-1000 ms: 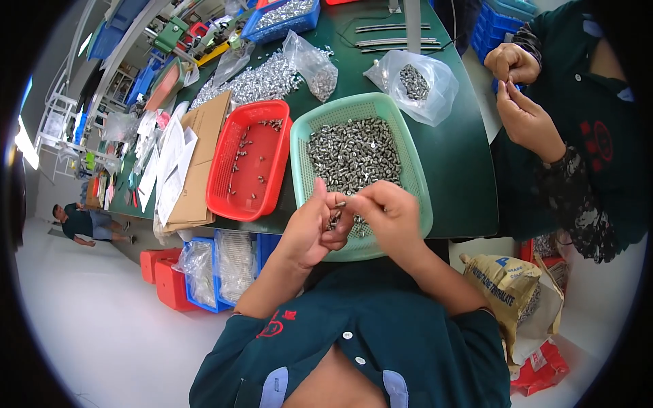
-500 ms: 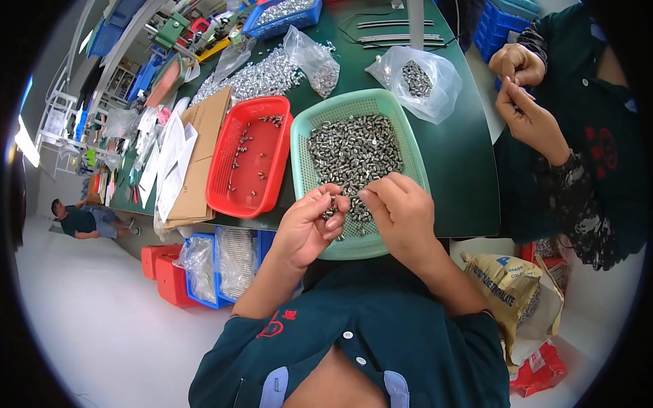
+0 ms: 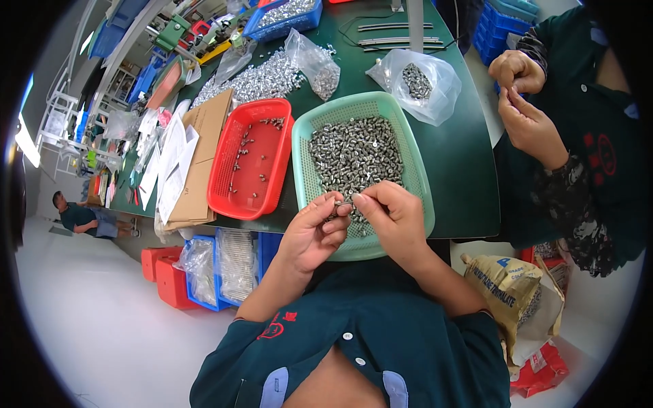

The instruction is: Sorting and inspecting small metal hardware components at a manufacturing workstation.

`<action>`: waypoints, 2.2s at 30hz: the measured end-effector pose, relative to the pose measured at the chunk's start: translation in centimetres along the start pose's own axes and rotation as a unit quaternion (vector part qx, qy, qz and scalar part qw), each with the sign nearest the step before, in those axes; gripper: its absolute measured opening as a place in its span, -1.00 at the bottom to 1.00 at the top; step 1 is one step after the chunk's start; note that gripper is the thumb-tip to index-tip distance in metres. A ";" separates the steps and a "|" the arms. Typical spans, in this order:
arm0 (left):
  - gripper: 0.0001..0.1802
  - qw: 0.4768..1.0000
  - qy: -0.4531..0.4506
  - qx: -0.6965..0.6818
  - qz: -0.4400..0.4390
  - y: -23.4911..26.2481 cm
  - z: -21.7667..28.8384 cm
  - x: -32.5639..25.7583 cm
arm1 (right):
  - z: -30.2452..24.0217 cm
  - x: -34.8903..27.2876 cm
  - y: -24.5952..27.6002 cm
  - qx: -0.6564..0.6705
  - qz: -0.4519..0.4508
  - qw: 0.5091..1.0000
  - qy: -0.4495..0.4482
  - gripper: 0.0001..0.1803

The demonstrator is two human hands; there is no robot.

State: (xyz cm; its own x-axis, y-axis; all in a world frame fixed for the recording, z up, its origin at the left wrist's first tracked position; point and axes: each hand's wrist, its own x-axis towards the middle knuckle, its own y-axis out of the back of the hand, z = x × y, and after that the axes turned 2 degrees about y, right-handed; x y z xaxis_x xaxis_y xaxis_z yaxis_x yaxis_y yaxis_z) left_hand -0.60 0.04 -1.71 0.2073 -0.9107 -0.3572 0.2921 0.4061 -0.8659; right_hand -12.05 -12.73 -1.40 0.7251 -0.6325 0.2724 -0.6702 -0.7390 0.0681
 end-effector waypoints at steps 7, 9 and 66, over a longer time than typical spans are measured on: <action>-0.89 1.000 -0.009 0.011 -0.005 -0.1 -0.1 0.0 | -0.1 0.0 0.2 -0.003 0.003 1.000 -0.006 -0.88; -0.90 1.000 -0.011 0.020 0.001 -0.2 -0.1 0.0 | -0.2 0.1 0.3 -0.016 -0.004 1.000 0.022 -0.88; -0.71 0.935 -0.097 0.318 0.127 -0.6 3.9 -1.9 | -0.3 0.7 2.9 0.091 0.044 0.993 -0.060 -0.85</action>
State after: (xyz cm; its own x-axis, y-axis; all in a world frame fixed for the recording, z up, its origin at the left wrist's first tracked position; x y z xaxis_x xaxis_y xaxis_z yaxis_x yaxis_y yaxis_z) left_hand 2.50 1.78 0.84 0.4922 -0.7733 -0.3997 0.6933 0.6259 -0.3572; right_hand -13.56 -15.21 -0.70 0.6856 -0.7120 0.1520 -0.7003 -0.7020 -0.1296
